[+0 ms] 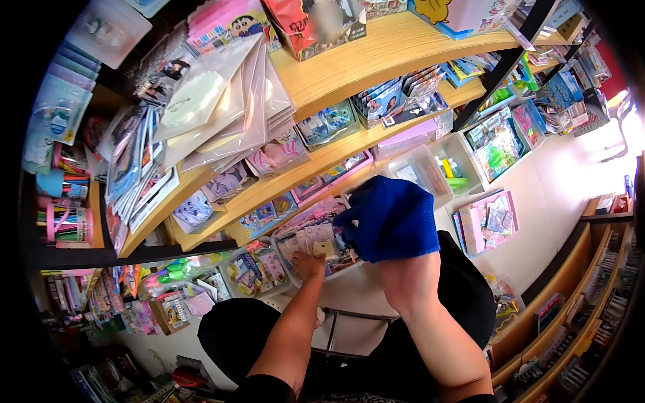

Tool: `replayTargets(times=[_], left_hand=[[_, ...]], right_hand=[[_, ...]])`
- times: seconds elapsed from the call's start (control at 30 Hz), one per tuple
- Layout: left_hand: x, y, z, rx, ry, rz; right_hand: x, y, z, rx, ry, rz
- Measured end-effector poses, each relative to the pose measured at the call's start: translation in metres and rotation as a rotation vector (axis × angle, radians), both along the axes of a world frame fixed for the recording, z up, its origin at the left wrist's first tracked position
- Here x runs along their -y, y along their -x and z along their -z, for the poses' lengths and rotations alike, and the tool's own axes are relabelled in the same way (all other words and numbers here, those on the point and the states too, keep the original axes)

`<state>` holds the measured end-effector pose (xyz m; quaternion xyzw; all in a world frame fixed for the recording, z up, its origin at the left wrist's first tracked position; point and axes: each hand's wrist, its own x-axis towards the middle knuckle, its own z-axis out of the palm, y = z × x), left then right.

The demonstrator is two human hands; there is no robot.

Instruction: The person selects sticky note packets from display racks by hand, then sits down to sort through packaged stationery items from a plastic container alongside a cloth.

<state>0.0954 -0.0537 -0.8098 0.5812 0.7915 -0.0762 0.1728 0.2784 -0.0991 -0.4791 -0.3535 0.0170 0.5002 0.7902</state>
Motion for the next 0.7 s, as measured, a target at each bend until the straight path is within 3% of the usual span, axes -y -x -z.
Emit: replayTargets(times=[0.07, 0.17, 0.27, 0.37, 0.43, 0.5, 0.53, 0.57, 0.6, 0.7], left_hand=[[-0.001, 0.0, 0.013, -0.028, -0.039, -0.045], [-0.01, 0.014, 0.014, 0.243, 0.052, 0.1], [-0.019, 0.021, 0.003, 0.74, 0.181, -0.013], [-0.021, 0.029, -0.015, 1.454, 0.404, -0.518], [-0.014, 0.047, -0.028, 1.173, 0.148, 0.17], [-0.016, 0.054, -0.041, 1.323, 0.171, 0.128], [-0.017, 0.045, -0.064, 1.626, 0.329, -0.263], [-0.017, 0.034, -0.093, 1.893, 0.495, -0.682], [-0.01, 0.02, -0.147, 1.928, 0.408, -0.562], [-0.001, 0.022, -0.193, 2.037, 0.414, -0.474]], right_hand=[[-0.004, 0.001, 0.002, -0.005, 0.005, -0.001], [-0.009, 0.004, 0.009, 0.026, 0.018, -0.019], [-0.01, 0.006, 0.022, 0.037, 0.023, -0.055], [-0.009, 0.008, 0.031, 0.062, 0.039, -0.084], [-0.006, 0.014, 0.039, 0.108, 0.101, -0.087], [-0.004, 0.025, 0.048, 0.224, 0.095, -0.089], [-0.003, 0.033, 0.067, 0.3, 0.115, -0.098], [0.0, 0.036, 0.081, 0.514, 0.111, -0.179], [0.003, 0.04, 0.096, 0.729, 0.102, -0.236], [0.017, 0.061, 0.08, 1.835, 0.076, -0.397]])
